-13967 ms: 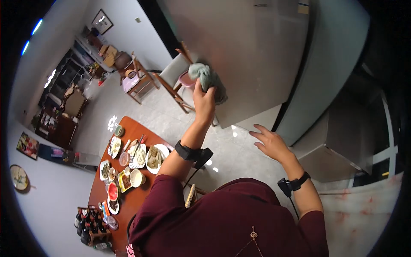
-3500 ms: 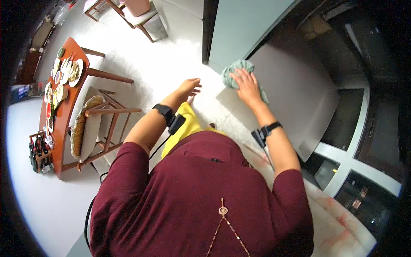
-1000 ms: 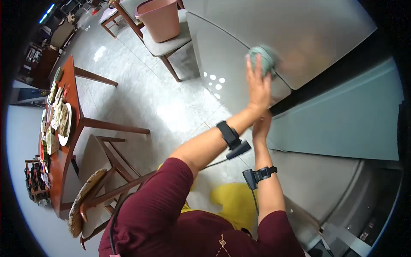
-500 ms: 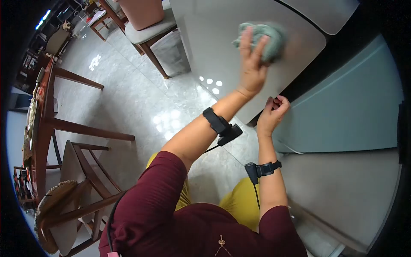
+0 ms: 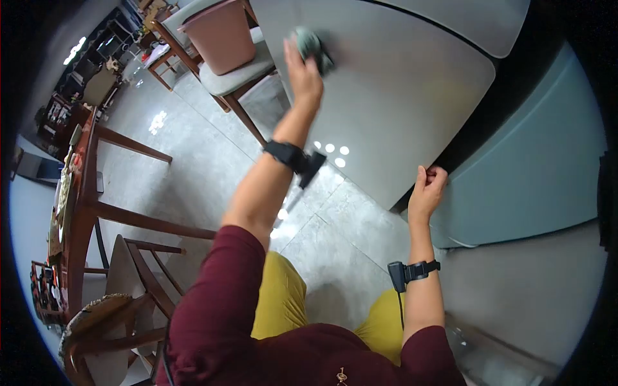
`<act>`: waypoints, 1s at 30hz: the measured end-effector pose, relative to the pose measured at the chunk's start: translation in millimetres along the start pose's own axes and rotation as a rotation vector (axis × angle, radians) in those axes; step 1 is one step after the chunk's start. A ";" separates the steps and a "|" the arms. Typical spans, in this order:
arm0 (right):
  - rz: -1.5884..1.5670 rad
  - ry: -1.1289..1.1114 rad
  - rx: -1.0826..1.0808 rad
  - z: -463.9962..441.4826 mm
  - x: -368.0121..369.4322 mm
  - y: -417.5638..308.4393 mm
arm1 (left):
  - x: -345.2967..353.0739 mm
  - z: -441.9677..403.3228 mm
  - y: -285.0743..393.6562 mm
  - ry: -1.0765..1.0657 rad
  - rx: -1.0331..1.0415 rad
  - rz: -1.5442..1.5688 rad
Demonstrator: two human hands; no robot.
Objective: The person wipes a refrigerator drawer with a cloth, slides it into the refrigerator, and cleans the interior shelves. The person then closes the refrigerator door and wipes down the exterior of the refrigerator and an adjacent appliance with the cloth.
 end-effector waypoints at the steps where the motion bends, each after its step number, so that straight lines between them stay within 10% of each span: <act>1: -0.016 -0.008 0.024 -0.5 0.8 1.6 | -5.2 -21.6 7.5 0.006 0.068 -0.017; 5: -0.024 -0.068 0.030 -3.8 2.4 9.5 | -0.1 -38.6 1.2 -0.013 -0.157 0.395; 9: 0.135 -0.088 -0.104 -5.7 -0.8 -2.9 | 7.1 21.4 -73.3 0.041 -0.249 0.150; 14: 0.185 -0.161 -0.090 -6.0 3.0 -6.2 | 75.1 241.9 -160.2 -0.038 -0.890 0.120; 15: 0.189 -0.172 -0.090 -5.4 3.6 -5.1 | 100.2 295.8 -167.3 -0.015 -1.072 0.508; 19: 0.144 -0.153 -0.104 -6.9 2.7 -6.6 | 146.4 390.0 -60.2 -0.140 -1.544 0.935; 22: 0.189 -0.172 -0.093 -7.0 1.7 -3.5 | 147.6 361.9 -36.2 -0.057 -1.403 0.962; 30: 0.200 -0.178 -0.080 -6.8 2.7 -0.2 | 59.0 126.3 64.6 -0.118 -0.196 0.124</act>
Point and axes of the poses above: each hand's wrist, its own z-axis away from the middle knuckle, its own x-axis out of the palm, y = z × x, the point moved 8 cm from there along -z, towards the middle knuckle, and after that the axes turned 6 degrees about -y, right-handed, at the moved point
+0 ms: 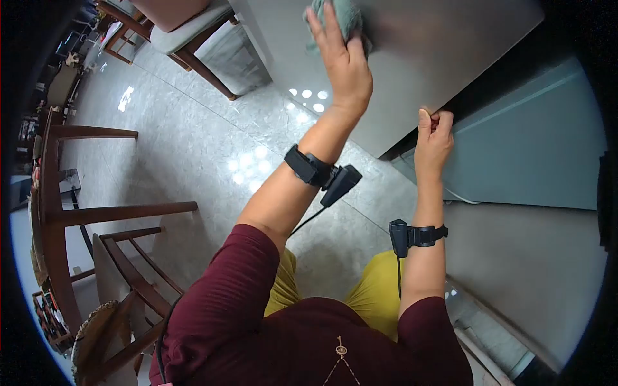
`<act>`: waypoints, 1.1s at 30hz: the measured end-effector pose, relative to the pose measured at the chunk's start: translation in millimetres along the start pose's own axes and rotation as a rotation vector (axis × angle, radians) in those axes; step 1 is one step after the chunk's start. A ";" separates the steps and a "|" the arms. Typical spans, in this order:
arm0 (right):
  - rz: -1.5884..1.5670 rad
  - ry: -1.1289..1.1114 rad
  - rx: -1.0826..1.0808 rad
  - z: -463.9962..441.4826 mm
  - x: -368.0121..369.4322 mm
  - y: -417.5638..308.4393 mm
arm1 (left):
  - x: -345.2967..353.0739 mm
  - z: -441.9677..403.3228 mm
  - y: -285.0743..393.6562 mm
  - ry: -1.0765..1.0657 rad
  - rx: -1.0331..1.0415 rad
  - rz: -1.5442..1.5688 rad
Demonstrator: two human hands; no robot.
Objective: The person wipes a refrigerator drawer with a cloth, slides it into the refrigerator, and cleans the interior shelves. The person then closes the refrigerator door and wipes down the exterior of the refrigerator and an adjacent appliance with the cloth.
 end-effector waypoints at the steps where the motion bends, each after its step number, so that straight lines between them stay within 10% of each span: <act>1: -0.041 -0.012 0.021 0.3 -0.9 -1.4 | -0.5 -5.8 15.5 -0.037 0.171 -0.083; 5: -0.088 0.001 -0.003 0.9 1.1 0.5 | 6.5 6.8 -3.5 0.010 0.184 -0.019; 13: -0.121 -0.004 0.002 1.6 7.9 12.1 | 44.0 160.1 -254.7 0.170 -0.979 0.650; 15: -0.108 0.018 -0.020 0.6 6.6 14.3 | 86.4 201.8 -250.5 -0.219 -1.401 1.282; 20: -0.181 0.031 0.021 3.2 7.5 19.0 | 35.7 134.1 -218.5 0.180 -1.114 0.788; 24: -0.175 0.029 0.036 1.0 5.0 15.2 | -40.2 5.0 -158.2 0.035 -0.244 -0.102; 33: -0.298 0.003 0.073 2.3 5.5 9.9 | -91.1 -60.0 -232.0 0.146 -0.264 0.158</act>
Point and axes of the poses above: each hand's wrist, its own z-axis away from the middle knuckle, its own x-axis out of the palm, y = z × x, the point moved 8 cm from there along -z, towards the middle knuckle, and after that the axes turned 6 degrees about -y, right-handed, at the moved point
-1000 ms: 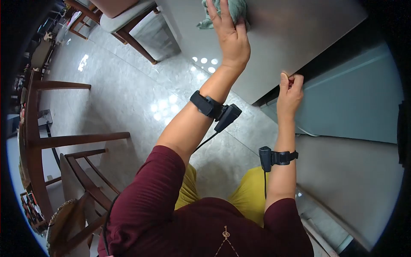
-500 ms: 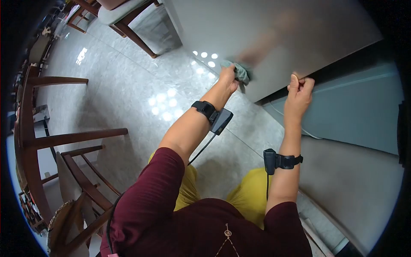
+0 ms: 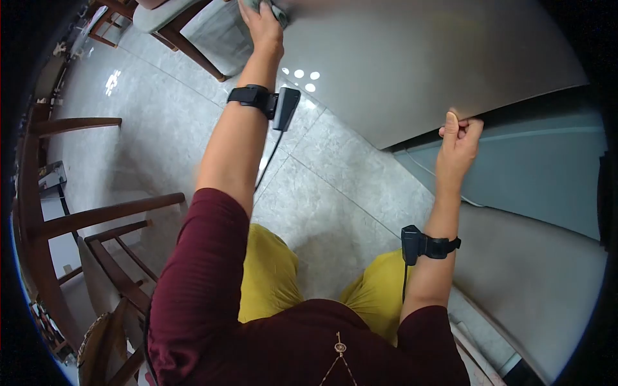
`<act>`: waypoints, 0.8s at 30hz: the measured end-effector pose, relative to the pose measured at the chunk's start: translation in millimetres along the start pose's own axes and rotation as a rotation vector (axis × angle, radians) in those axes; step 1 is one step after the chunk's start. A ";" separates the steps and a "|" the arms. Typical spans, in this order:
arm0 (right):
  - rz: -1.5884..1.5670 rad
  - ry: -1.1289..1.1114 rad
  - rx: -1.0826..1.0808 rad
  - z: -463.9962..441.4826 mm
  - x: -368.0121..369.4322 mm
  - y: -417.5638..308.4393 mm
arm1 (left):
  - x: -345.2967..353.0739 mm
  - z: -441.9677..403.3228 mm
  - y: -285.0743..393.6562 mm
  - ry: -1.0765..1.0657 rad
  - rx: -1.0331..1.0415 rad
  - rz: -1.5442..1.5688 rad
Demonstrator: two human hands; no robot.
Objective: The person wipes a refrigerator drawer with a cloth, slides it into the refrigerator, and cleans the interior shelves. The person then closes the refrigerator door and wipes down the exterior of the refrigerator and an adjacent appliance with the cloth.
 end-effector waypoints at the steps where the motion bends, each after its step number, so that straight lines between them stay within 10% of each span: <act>1: -0.019 0.000 -0.003 0.8 0.1 -0.1 | -1.7 -0.2 -24.5 0.022 -0.041 0.025; 8: 0.031 0.003 -0.009 1.6 0.1 0.7 | 89.3 235.8 -206.1 -0.117 -0.844 0.477; 13: 0.027 -0.022 -0.017 -0.7 0.1 -2.0 | 156.5 354.4 -147.4 -0.139 -1.376 0.796; 24: 0.051 0.020 0.005 1.2 -2.4 0.3 | -14.6 5.1 -87.4 -0.092 -0.077 0.154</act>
Point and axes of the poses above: each hand's wrist, its own z-axis away from the middle knuckle, its own x-axis out of the palm, y = z × x, the point moved 8 cm from there along -z, towards the middle knuckle, and after that the axes turned 6 degrees about -y, right-handed, at the moved point
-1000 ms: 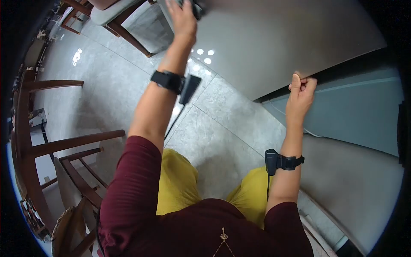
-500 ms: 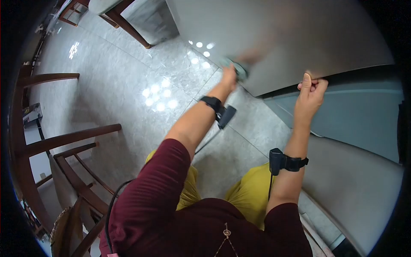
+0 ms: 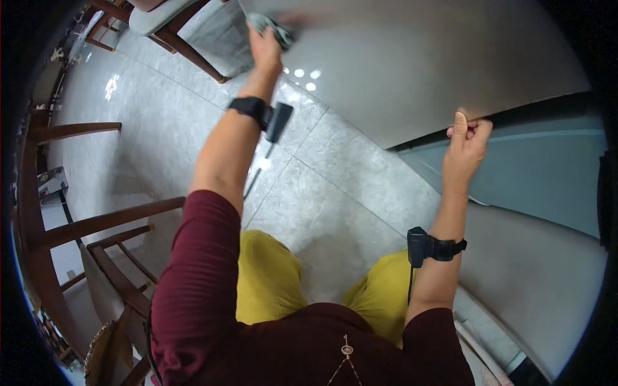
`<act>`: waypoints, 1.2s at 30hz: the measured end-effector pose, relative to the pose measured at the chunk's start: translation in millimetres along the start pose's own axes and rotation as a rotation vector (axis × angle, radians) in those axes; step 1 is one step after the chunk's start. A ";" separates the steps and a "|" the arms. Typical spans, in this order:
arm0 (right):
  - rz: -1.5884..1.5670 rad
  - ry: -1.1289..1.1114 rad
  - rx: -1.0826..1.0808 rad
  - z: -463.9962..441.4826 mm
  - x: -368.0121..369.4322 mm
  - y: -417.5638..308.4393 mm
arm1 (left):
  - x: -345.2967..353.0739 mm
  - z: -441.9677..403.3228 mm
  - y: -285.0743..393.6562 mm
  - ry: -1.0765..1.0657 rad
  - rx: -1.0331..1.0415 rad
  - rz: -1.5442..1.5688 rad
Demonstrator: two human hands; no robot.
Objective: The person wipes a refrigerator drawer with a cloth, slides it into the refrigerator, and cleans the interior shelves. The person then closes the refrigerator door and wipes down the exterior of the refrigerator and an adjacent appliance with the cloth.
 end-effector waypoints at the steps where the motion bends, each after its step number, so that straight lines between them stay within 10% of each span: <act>1: -0.001 -0.015 0.011 -0.3 1.0 1.4 | 1.1 -10.8 39.0 -0.029 0.025 0.019; 8: -0.016 -0.022 -0.031 -2.3 -0.1 1.9 | -20.4 -42.2 17.7 -0.083 -0.049 0.095; 10: -0.064 -0.021 -0.012 -1.9 0.5 1.0 | -31.0 -15.1 -29.3 0.070 -0.462 0.193; 22: 0.006 -0.038 -0.011 -2.3 0.4 -4.2 | 43.7 191.2 -200.0 0.118 -1.055 0.599; 36: -0.045 0.010 -0.023 -4.9 -3.6 9.0 | 216.6 398.6 -118.5 -0.080 -1.512 0.904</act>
Point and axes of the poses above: each hand's wrist, its own z-axis away from the middle knuckle, its own x-axis out of the palm, y = z × x, the point moved 8 cm from there along -z, towards the middle knuckle, and after that the axes turned 6 degrees about -y, right-handed, at the moved point
